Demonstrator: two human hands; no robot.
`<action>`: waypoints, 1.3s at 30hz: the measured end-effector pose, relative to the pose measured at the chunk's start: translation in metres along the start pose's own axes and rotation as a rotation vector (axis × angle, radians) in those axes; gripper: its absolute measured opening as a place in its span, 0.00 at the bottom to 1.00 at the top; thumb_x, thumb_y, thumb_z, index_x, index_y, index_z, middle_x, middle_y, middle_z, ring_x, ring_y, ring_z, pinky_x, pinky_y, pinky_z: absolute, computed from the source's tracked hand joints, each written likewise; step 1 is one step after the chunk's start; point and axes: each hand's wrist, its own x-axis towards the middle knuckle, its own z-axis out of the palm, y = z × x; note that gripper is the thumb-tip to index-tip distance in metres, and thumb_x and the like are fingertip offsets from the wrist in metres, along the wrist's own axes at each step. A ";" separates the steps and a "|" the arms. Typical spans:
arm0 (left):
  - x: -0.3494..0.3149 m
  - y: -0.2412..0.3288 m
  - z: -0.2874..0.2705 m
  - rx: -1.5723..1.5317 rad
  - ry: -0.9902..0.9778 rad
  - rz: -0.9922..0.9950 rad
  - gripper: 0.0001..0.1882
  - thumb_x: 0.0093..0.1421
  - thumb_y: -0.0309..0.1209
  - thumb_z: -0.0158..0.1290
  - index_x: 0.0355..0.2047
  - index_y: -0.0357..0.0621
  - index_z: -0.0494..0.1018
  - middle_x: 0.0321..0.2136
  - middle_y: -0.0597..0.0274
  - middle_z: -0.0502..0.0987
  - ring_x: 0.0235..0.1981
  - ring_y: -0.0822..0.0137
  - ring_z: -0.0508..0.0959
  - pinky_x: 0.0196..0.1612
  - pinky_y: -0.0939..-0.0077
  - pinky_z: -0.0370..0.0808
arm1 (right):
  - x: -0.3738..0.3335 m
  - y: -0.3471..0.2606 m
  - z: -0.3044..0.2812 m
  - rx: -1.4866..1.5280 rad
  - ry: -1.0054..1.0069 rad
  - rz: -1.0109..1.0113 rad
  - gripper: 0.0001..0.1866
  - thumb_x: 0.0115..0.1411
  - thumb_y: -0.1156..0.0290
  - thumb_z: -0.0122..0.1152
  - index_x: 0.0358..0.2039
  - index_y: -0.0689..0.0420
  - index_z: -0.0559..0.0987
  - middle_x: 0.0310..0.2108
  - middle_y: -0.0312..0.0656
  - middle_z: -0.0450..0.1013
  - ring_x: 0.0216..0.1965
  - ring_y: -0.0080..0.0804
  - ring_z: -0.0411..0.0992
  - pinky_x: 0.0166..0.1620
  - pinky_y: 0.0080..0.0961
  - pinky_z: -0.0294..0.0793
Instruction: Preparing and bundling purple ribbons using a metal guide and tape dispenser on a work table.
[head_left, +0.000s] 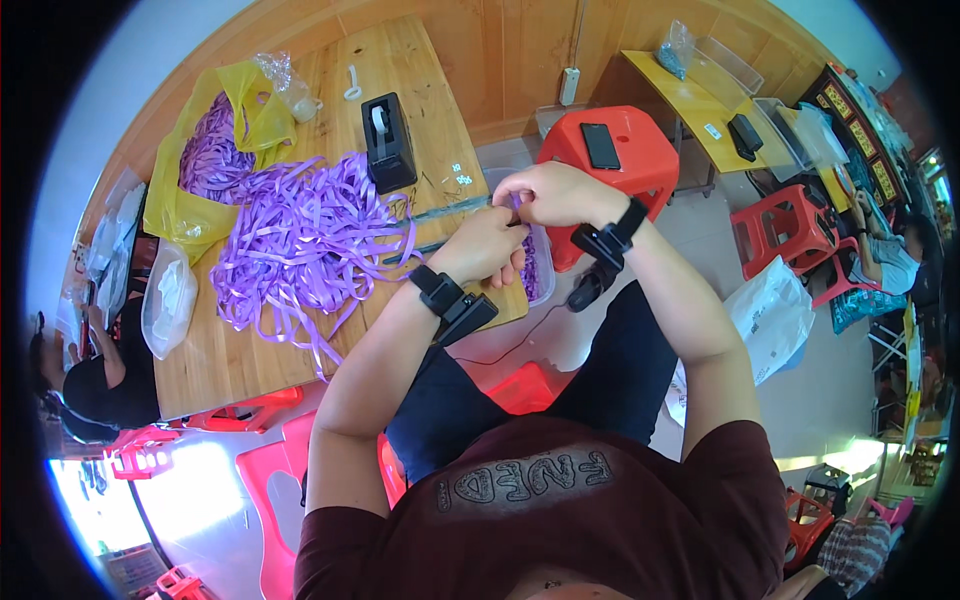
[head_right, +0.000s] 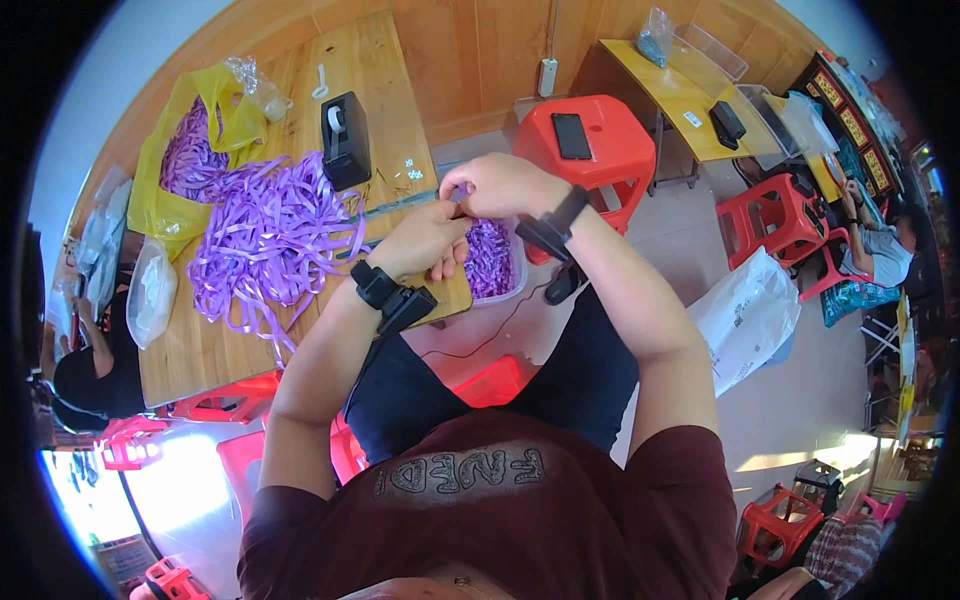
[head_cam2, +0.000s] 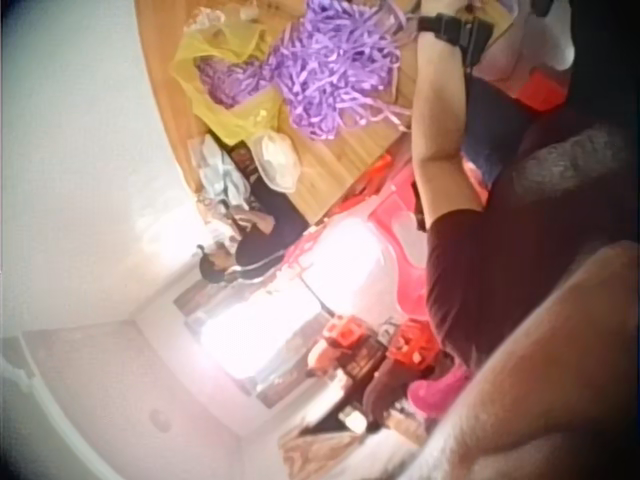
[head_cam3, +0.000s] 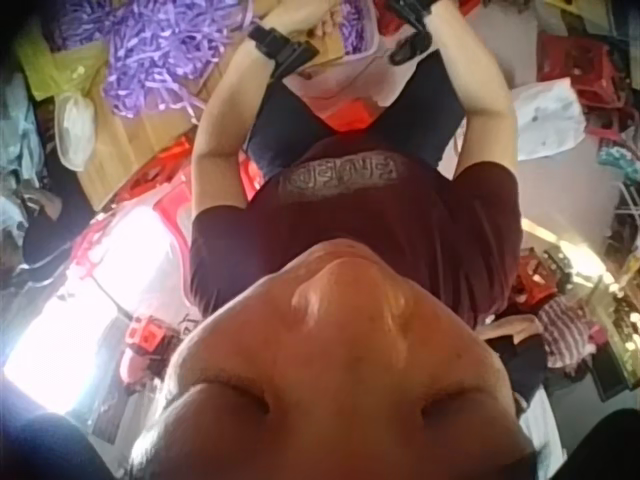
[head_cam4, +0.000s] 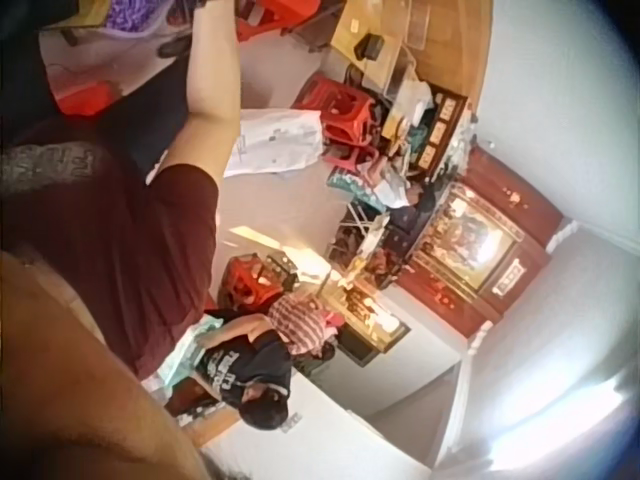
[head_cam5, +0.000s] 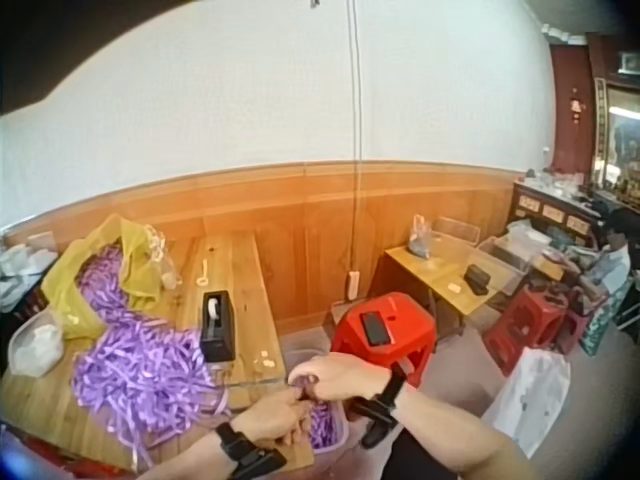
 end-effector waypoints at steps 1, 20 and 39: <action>-0.001 0.002 0.001 0.029 0.006 -0.004 0.13 0.69 0.34 0.43 0.43 0.36 0.69 0.19 0.65 0.72 0.12 0.73 0.73 0.12 0.80 0.67 | 0.005 -0.001 -0.006 -0.041 -0.064 0.021 0.20 0.51 0.77 0.56 0.46 0.53 0.80 0.30 0.42 0.75 0.32 0.35 0.73 0.38 0.30 0.72; -0.011 0.009 0.005 0.131 0.058 -0.012 0.16 0.69 0.35 0.41 0.50 0.34 0.65 0.22 0.60 0.74 0.14 0.70 0.74 0.13 0.73 0.68 | 0.013 0.019 -0.030 0.044 -0.194 -0.102 0.04 0.51 0.77 0.64 0.30 0.57 0.82 0.28 0.40 0.78 0.29 0.28 0.75 0.35 0.25 0.74; -0.005 0.009 0.003 0.087 0.035 -0.013 0.23 0.69 0.36 0.43 0.60 0.35 0.62 0.20 0.65 0.73 0.13 0.73 0.73 0.12 0.78 0.66 | -0.011 0.037 0.029 0.664 0.088 0.395 0.17 0.62 0.57 0.63 0.34 0.61 0.82 0.27 0.33 0.76 0.30 0.20 0.74 0.33 0.20 0.73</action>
